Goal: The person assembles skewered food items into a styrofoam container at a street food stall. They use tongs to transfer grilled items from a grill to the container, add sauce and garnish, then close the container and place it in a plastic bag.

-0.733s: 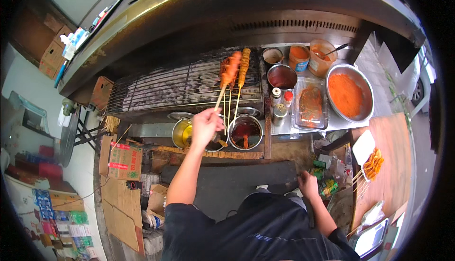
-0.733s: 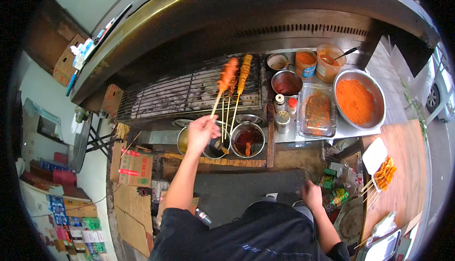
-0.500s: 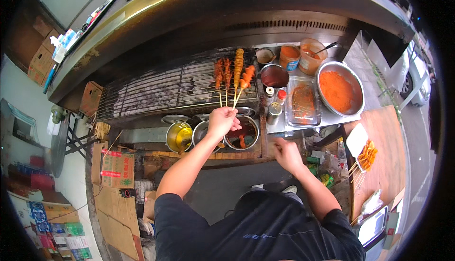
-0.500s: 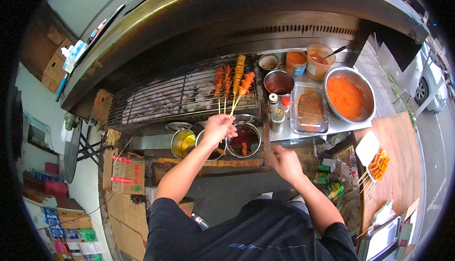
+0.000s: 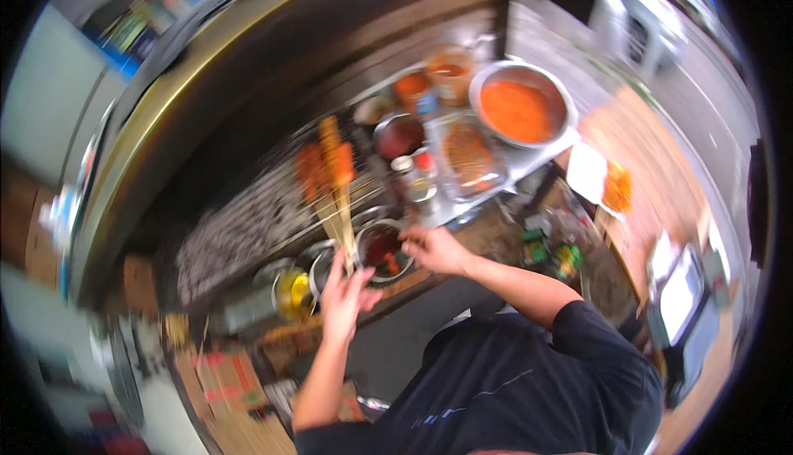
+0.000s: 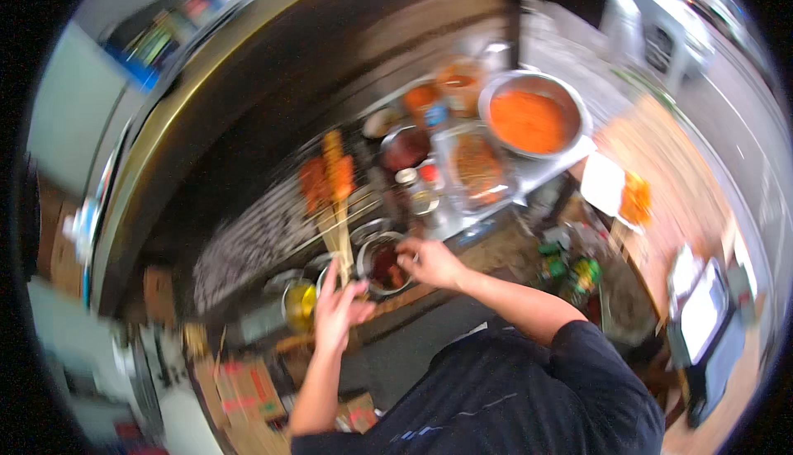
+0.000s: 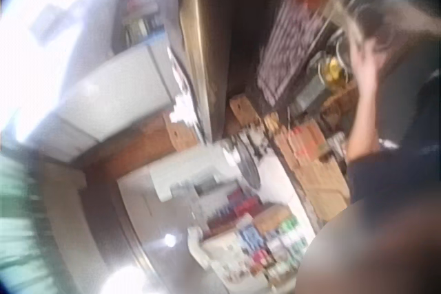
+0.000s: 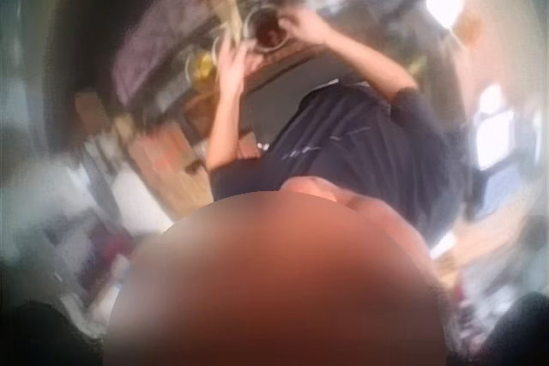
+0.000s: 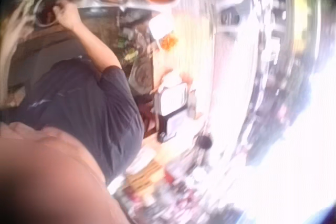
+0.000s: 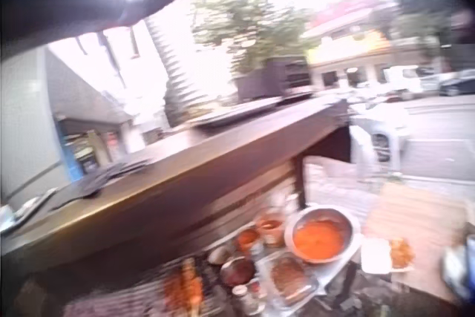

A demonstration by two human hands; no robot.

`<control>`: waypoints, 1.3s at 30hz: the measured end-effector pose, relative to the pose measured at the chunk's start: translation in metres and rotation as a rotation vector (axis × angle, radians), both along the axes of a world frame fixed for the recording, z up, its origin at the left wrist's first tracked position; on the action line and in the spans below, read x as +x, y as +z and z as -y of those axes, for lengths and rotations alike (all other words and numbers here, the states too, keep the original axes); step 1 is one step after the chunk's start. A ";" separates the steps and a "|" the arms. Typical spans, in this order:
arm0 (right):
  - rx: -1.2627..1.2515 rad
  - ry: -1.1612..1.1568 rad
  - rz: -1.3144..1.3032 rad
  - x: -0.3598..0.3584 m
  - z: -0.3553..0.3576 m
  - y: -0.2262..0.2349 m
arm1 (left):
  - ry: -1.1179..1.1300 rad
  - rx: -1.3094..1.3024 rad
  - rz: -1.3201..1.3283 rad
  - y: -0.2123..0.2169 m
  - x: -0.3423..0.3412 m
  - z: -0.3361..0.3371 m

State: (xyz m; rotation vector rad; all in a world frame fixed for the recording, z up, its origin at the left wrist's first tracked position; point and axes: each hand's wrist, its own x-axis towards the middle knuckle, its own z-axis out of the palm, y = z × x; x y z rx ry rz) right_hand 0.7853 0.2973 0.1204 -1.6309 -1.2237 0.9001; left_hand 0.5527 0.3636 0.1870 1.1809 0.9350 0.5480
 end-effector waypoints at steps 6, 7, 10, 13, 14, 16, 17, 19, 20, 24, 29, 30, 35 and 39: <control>-0.463 -0.127 -0.130 0.047 0.188 -0.096 | -0.243 -0.161 -0.204 -0.029 -0.019 0.083; -0.534 -0.197 -0.199 0.047 0.225 -0.114 | -0.351 -0.228 -0.221 -0.052 0.000 0.090; -0.739 -0.613 -0.033 0.034 0.334 -0.162 | -0.673 -0.173 -0.194 -0.117 0.077 0.112; -0.851 -1.176 -0.254 -0.017 0.435 -0.187 | -0.927 -0.184 -0.239 -0.162 0.149 0.136; -0.827 -1.312 -0.372 -0.041 0.466 -0.190 | -1.010 -0.194 -0.221 -0.172 0.166 0.145; -0.855 -1.620 -0.315 -0.085 0.520 -0.190 | -1.172 -0.067 -0.316 -0.185 0.195 0.160; -0.717 -1.828 -0.389 -0.108 0.546 -0.189 | -1.209 -0.032 -0.348 -0.191 0.205 0.166; -0.486 -2.239 -0.430 -0.154 0.598 -0.180 | -1.318 0.101 -0.407 -0.202 0.221 0.178; -0.358 -2.452 -0.428 -0.174 0.624 -0.175 | -1.363 0.141 -0.412 -0.207 0.227 0.183; 0.274 -3.147 -0.153 -0.265 0.734 -0.143 | -1.523 0.305 -0.388 -0.222 0.243 0.216; -0.319 -3.346 0.490 -0.366 0.831 -0.108 | -1.649 0.458 -0.167 -0.224 0.244 0.365; -0.137 -3.395 0.331 -0.376 0.843 -0.106 | -1.683 0.432 -0.245 -0.220 0.240 0.412; 0.926 -3.378 -0.136 -0.392 0.871 -0.109 | -1.952 0.605 0.255 -0.176 0.213 0.649; 1.025 -3.273 0.192 -0.380 0.883 -0.109 | -2.053 1.053 0.650 -0.147 0.200 0.805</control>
